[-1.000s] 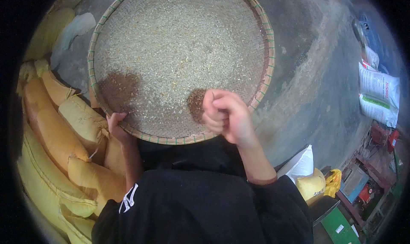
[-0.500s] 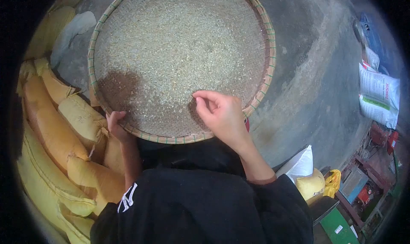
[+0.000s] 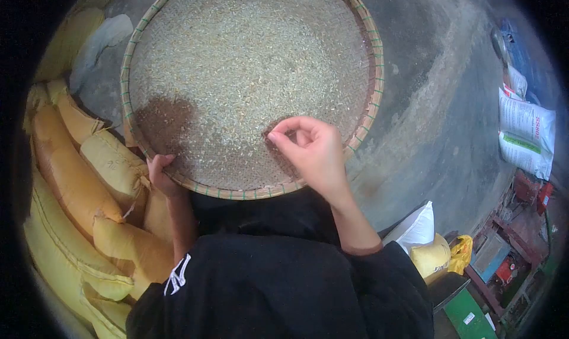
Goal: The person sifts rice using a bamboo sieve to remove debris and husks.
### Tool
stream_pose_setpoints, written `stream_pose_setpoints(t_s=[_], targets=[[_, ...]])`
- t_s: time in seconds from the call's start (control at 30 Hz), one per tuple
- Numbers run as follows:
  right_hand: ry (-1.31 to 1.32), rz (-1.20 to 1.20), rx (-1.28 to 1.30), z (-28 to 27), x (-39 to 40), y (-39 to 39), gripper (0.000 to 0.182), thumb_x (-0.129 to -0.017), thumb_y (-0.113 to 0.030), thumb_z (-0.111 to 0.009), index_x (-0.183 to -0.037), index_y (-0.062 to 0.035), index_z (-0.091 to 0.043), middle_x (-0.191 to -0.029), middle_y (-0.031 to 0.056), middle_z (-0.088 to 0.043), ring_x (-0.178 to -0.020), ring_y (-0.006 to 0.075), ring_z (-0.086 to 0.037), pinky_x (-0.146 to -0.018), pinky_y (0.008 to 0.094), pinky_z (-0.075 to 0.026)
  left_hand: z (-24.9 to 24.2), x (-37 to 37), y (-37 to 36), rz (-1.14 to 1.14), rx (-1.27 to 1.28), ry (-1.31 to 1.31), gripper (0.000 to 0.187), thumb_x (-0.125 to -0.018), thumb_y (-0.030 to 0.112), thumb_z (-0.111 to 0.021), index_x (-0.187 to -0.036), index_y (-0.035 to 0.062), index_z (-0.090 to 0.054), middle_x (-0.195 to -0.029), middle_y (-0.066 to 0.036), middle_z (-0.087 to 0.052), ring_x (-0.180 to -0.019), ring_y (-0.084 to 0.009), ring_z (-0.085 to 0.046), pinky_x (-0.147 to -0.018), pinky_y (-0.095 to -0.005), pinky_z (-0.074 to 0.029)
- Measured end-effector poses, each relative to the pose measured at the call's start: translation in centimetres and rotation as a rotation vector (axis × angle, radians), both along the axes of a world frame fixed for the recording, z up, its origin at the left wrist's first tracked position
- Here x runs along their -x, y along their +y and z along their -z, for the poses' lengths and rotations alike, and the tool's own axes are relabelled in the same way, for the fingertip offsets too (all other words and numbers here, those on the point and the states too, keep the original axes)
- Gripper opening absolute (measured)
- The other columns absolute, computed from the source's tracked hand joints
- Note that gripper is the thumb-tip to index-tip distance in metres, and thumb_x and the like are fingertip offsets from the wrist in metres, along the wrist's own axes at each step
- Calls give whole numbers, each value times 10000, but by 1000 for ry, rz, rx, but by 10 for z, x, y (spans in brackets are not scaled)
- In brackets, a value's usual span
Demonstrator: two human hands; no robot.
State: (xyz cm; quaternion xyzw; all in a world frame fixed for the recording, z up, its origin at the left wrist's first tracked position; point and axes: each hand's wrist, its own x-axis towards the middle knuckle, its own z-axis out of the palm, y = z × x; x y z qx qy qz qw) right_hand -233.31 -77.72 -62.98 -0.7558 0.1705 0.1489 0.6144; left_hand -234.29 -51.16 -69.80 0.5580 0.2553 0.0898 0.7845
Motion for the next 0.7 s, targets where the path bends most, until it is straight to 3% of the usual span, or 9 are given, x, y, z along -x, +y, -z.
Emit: stream_pose_setpoints(t_s=[0.03,0.13,0.17,0.23,0.33,0.37,0.43,0.7], targets=[[1,1,1,0,-1,-4,78,-778,-43,-688,-836,-5,-654,-506,-120,-315,-451,-18,-228,-422,188,-168,0,0,0,12,-28,8,410,-629,34,-427,-1021,-74,-479,-971,-150,-560,-863,-243,-547,-815,-332,-441],[109,81,-494,-3,-1,-17,69,-785,19,-657,-842,20,-619,-500,-111,-349,-408,-18,-235,-375,186,-161,-1,-1,0,28,6,-28,400,-633,36,-424,-1013,-73,-481,-968,-151,-561,-866,-243,-548,-813,-327,-440],[110,81,-494,-5,0,-22,69,-785,19,-657,-842,20,-619,-500,-111,-349,-408,-18,-235,-375,186,-161,-1,-1,-1,27,6,-27,400,-633,36,-424,-1013,-73,-481,-968,-151,-561,-866,-243,-548,-813,-327,-440],[299,182,-1011,-9,1,-28,67,-783,40,-648,-836,29,-609,-512,-98,-349,-410,-13,-237,-374,183,-157,-1,-2,-2,-5,58,-38,389,-633,39,-425,-1001,-72,-483,-967,-152,-562,-864,-241,-549,-809,-324,-441],[295,128,-1087,-12,3,-27,66,-780,52,-646,-825,33,-602,-517,-91,-342,-417,-11,-243,-381,178,-166,1,-3,-1,1,93,-36,380,-633,38,-424,-993,-69,-482,-960,-150,-561,-861,-240,-549,-809,-325,-441],[294,129,-1088,-11,3,-24,66,-780,52,-646,-825,33,-602,-517,-91,-342,-417,-11,-243,-381,178,-166,-2,-4,-3,1,93,-36,380,-633,38,-424,-993,-69,-482,-960,-150,-561,-861,-240,-549,-809,-325,-441],[62,36,-605,-10,4,-17,58,-786,-1,-674,-831,-5,-637,-539,-118,-388,-459,-30,-278,-414,168,-196,-11,-8,-9,24,106,-74,367,-636,39,-429,-985,-66,-480,-959,-146,-559,-861,-235,-547,-808,-325,-442],[-7,40,-248,-13,3,-19,68,-780,9,-670,-844,12,-644,-538,-128,-351,-470,-31,-271,-422,169,-186,-1,-2,-1,-2,31,-36,334,-647,41,-432,-958,-65,-490,-959,-140,-556,-857,-229,-545,-796,-314,-443]])
